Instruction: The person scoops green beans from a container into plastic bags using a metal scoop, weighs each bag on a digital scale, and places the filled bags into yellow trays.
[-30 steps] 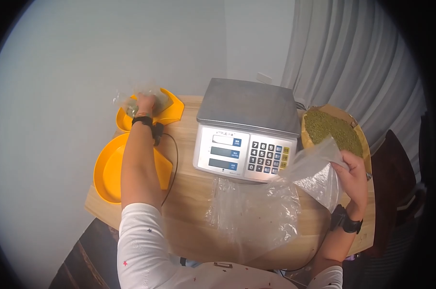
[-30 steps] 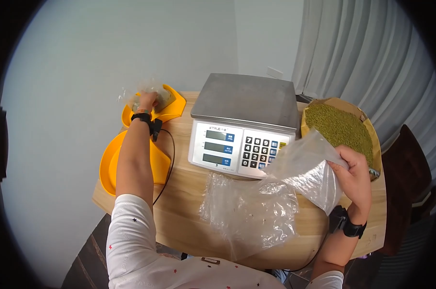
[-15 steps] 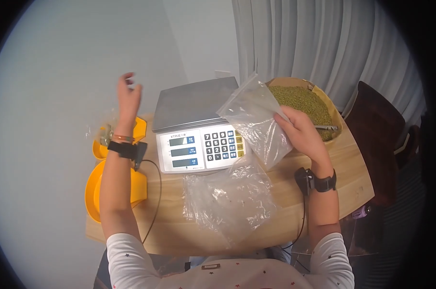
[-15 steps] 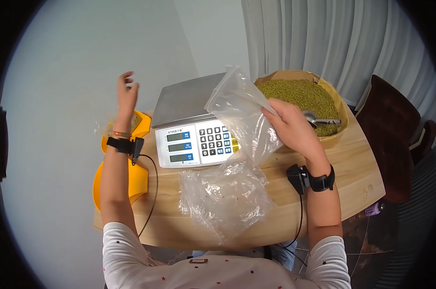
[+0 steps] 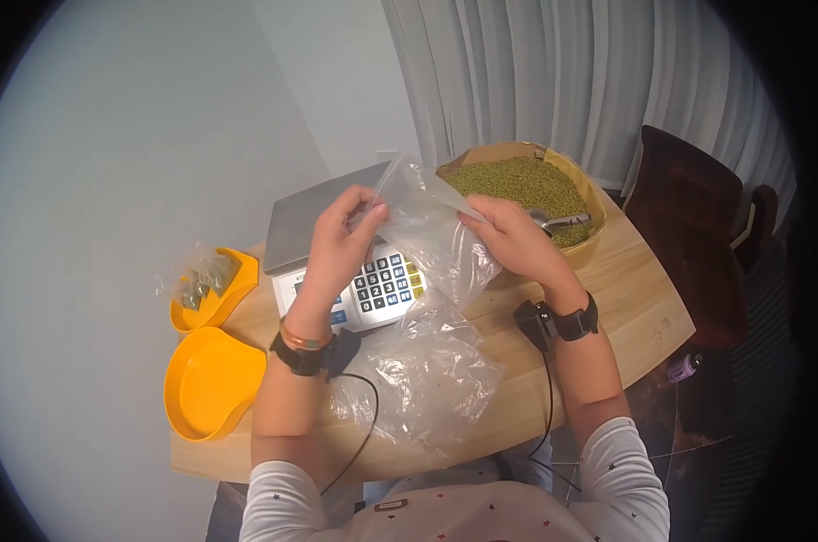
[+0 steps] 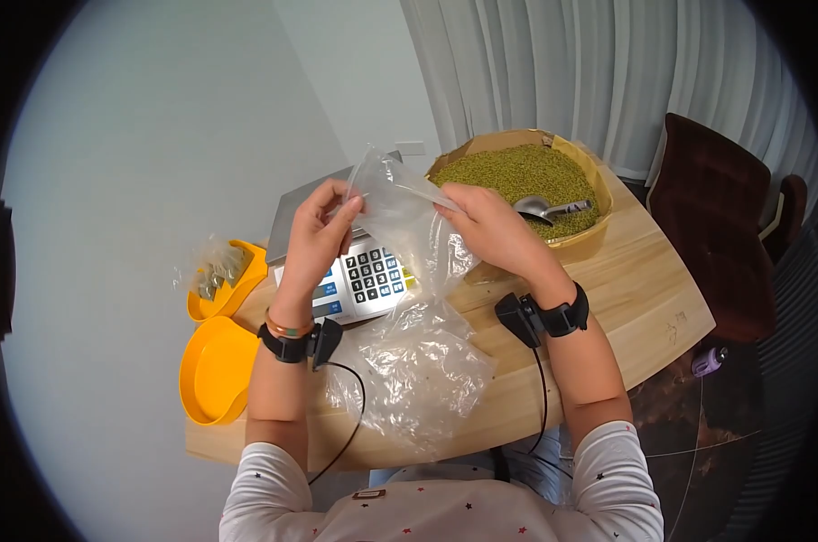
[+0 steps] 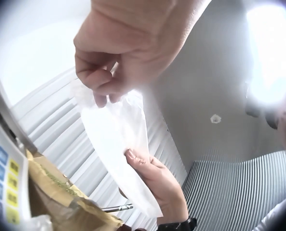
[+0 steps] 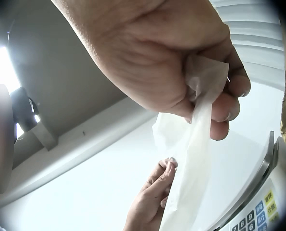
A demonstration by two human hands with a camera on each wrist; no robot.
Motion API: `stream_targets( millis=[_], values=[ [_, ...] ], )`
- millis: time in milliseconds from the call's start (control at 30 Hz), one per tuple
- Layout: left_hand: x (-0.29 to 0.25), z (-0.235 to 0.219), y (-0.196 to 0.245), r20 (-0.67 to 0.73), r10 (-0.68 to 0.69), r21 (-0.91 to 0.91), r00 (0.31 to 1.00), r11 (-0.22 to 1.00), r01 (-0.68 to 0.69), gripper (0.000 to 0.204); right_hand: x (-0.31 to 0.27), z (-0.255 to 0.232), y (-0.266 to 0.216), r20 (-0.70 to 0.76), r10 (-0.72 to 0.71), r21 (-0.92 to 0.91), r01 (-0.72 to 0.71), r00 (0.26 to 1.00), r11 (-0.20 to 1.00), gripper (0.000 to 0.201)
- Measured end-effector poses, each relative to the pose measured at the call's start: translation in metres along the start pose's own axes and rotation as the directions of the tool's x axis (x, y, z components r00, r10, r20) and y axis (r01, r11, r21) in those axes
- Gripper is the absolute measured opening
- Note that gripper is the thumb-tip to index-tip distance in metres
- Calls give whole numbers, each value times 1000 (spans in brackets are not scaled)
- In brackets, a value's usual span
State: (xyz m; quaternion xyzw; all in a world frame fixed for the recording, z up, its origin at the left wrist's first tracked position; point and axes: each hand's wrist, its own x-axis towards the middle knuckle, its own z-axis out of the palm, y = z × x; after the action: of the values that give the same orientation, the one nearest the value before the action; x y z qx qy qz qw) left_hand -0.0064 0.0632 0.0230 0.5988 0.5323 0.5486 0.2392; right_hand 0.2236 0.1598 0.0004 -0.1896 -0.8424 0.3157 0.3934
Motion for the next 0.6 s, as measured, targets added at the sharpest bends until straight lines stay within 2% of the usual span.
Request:
stream_targets(
  millis=[33,67,167,200,233,300,333,367,400,500,567,600],
  values=[
    [-2,1,-1,13,18,-77,1000,997,-17,13,-1,-2,-1,10,11,24,-12,1000,1000,22],
    [-4,2,-4,21,21,-77,1000,997,-19,13,-1,-4,-1,2,14,22,-14,1000,1000,22],
    [-12,5,-10,-72,108,-84,992,990,-113,11,-3,-13,-1,65,24,-25,-22,998,999,26],
    [-15,4,-11,-64,109,-86,992,990,-114,11,-4,-18,1,99,67,-144,-52,993,988,27],
    [-17,1,-11,-130,142,0,981,990,-143,11,-6,-23,2,128,114,-262,-78,985,962,28],
    [-20,-3,-12,-268,204,134,942,976,-173,12,-10,-35,4,95,154,-291,-120,984,949,27],
    [-19,-6,-13,-264,201,129,943,977,-172,12,-12,-39,3,68,188,-315,-158,980,936,27],
    [-20,-9,-14,-281,227,197,932,964,-175,14,-13,-41,-1,16,178,-323,-163,984,932,22],
    [-22,-12,-13,-298,247,264,922,950,-170,15,-14,-44,-8,23,189,-324,-172,982,930,22],
    [-23,-14,-9,-311,204,292,928,950,-111,16,-16,-34,-25,156,188,-312,-132,970,941,22],
    [-24,-15,-7,-320,200,297,926,949,-103,16,-20,-13,-31,441,48,-178,36,896,983,22],
    [-25,-16,-6,-325,186,297,927,951,-87,16,-25,-1,-29,453,51,-170,31,890,985,22]
  ],
)
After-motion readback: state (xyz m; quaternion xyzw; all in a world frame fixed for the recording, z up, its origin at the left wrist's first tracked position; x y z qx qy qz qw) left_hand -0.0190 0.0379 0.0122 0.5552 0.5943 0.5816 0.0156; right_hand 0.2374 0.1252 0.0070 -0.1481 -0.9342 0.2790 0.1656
